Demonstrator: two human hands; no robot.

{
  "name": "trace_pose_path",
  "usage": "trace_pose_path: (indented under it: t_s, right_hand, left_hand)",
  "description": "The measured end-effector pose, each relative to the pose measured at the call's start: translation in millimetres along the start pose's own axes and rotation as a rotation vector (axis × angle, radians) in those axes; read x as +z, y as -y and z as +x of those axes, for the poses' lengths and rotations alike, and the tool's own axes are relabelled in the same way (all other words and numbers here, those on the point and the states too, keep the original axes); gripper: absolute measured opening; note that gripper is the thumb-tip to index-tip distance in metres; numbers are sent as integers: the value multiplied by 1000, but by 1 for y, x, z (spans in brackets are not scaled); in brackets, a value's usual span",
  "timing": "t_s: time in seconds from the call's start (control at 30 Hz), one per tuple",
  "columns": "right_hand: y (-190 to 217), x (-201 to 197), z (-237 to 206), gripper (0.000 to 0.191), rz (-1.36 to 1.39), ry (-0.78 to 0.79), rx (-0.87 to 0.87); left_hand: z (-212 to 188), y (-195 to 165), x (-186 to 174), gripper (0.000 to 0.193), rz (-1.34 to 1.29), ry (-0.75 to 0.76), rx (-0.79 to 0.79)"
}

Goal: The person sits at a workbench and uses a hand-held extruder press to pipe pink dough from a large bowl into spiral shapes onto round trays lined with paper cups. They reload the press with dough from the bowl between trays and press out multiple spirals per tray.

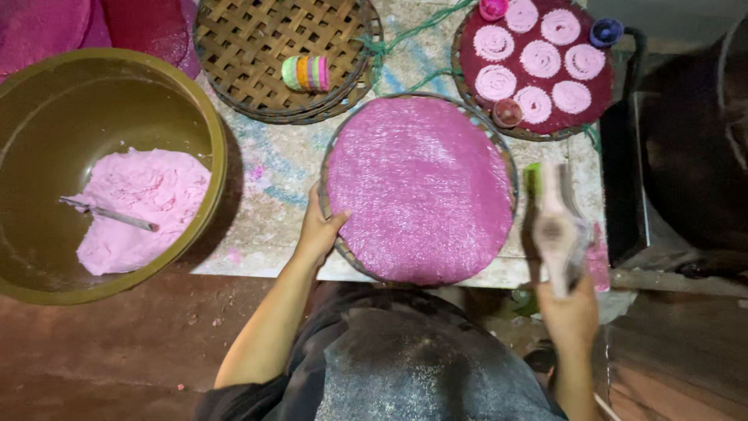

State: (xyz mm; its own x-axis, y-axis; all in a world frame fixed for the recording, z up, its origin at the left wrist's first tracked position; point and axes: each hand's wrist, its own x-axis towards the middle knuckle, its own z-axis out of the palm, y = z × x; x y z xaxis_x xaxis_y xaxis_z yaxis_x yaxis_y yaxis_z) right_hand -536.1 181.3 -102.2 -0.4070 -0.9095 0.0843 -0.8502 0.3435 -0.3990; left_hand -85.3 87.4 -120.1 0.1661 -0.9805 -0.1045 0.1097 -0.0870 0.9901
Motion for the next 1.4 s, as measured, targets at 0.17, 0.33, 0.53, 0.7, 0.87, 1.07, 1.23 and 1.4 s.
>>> trace_pose_path:
  t_s: [0.17,0.33,0.53,0.7,0.87,1.07,1.23,1.4]
  right_hand:
    - [26,-35,-6,52,853,368,9]
    - [121,-36,13,70,1145,1219,-24]
    - [199,-41,42,74,921,1640,85]
    - [228,-47,52,73,672,1517,157]
    - [255,-51,64,78,331,1402,40]
    - [283,-31,44,79,154,1101,-256]
    - [299,-35,34,76,100,1077,-258]
    - [309,-56,42,72,48,975,-263]
  left_hand:
    - [22,-33,-14,107,599,-245,291]
    - [65,-83,6,99,-757,552,15]
    - [69,-112,17,81,-1412,911,131]
    - [67,-102,9,61,-1439,693,58]
    - [85,-78,6,24,-1495,621,3]
    - [104,-61,-10,32,-1597,652,70]
    - [99,-57,-14,36,-1625,644,53]
    - [107,-76,-2,37,-1603,663,105]
